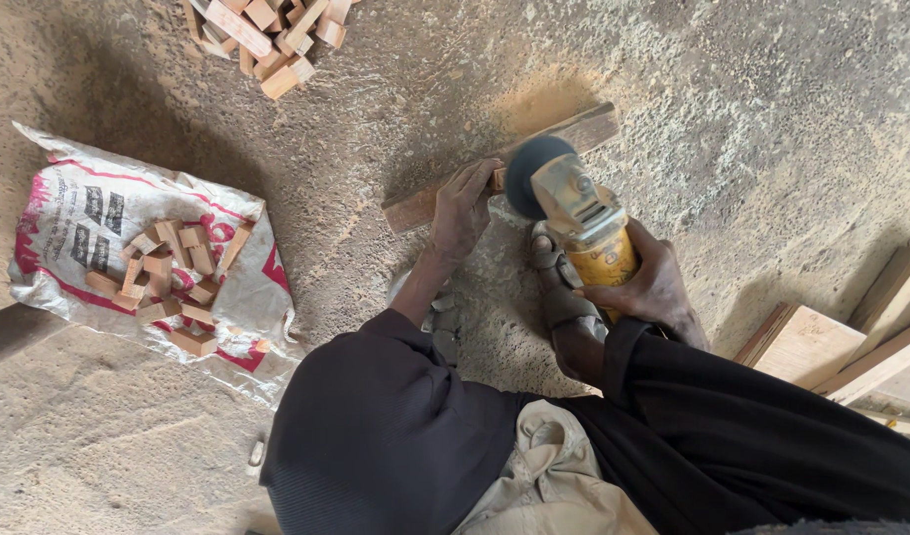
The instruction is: The person uses an angle grinder to smooth the edges of small wooden blocks. They hold each block with one hand and apply the grinder with the other, working on one piece at a time on the floor.
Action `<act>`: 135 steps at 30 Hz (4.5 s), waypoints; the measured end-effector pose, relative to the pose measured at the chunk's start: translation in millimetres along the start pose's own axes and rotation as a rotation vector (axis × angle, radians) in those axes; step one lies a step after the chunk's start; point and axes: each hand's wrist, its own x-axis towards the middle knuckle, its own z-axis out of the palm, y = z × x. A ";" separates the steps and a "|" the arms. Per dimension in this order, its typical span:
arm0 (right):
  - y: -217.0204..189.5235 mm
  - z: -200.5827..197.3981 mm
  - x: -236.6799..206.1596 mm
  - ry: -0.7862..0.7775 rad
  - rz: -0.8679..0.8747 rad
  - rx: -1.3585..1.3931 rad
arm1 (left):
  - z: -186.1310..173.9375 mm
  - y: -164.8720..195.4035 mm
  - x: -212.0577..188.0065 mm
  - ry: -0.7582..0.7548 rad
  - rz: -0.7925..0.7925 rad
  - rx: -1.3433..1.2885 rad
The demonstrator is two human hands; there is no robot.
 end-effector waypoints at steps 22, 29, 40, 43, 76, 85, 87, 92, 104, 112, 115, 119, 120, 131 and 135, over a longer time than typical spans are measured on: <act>6.4 -3.3 -0.2 0.021 0.025 0.013 | -3.4 5.3 0.5 -0.001 -0.045 -0.028; 11.5 -0.9 -1.4 0.025 0.041 0.034 | -4.7 6.9 2.4 0.003 -0.014 -0.040; 21.7 9.0 -19.4 0.234 0.079 0.006 | -24.7 19.7 9.3 0.113 -0.167 -0.208; 23.5 13.9 -24.6 0.280 0.058 -0.079 | -35.7 26.4 12.0 0.208 -0.192 -0.278; 39.7 34.7 -39.0 0.449 0.143 -0.277 | -72.0 57.1 10.6 0.157 -0.303 -0.348; 29.4 29.8 -31.0 0.344 0.060 -0.111 | -38.0 41.8 19.1 0.063 -0.186 0.051; 28.2 28.3 -26.4 0.303 0.053 -0.103 | -34.8 37.4 20.0 0.120 -0.013 0.125; 27.0 27.1 -13.1 0.216 0.028 -0.096 | -31.4 23.7 13.8 0.067 -0.006 0.195; 22.3 30.4 6.9 0.084 -0.009 -0.130 | -16.3 -3.2 -0.3 0.115 0.043 0.161; 16.0 24.6 6.3 0.114 0.104 -0.073 | -14.9 -4.4 1.6 0.119 0.063 0.168; 14.7 25.1 7.3 0.111 0.108 -0.072 | -13.8 -4.4 3.1 0.137 0.070 0.182; 14.8 28.1 9.3 0.077 0.018 -0.062 | -12.6 -5.6 2.9 0.142 0.080 0.198; 15.1 28.6 9.6 0.066 -0.020 -0.051 | -12.9 -6.1 2.7 0.141 0.081 0.201; 21.9 15.8 0.8 0.113 0.085 0.152 | -12.5 -2.3 -0.5 0.060 0.018 0.261; 21.7 12.1 -1.9 0.100 0.153 0.297 | -13.3 -2.9 -5.0 0.090 0.016 0.225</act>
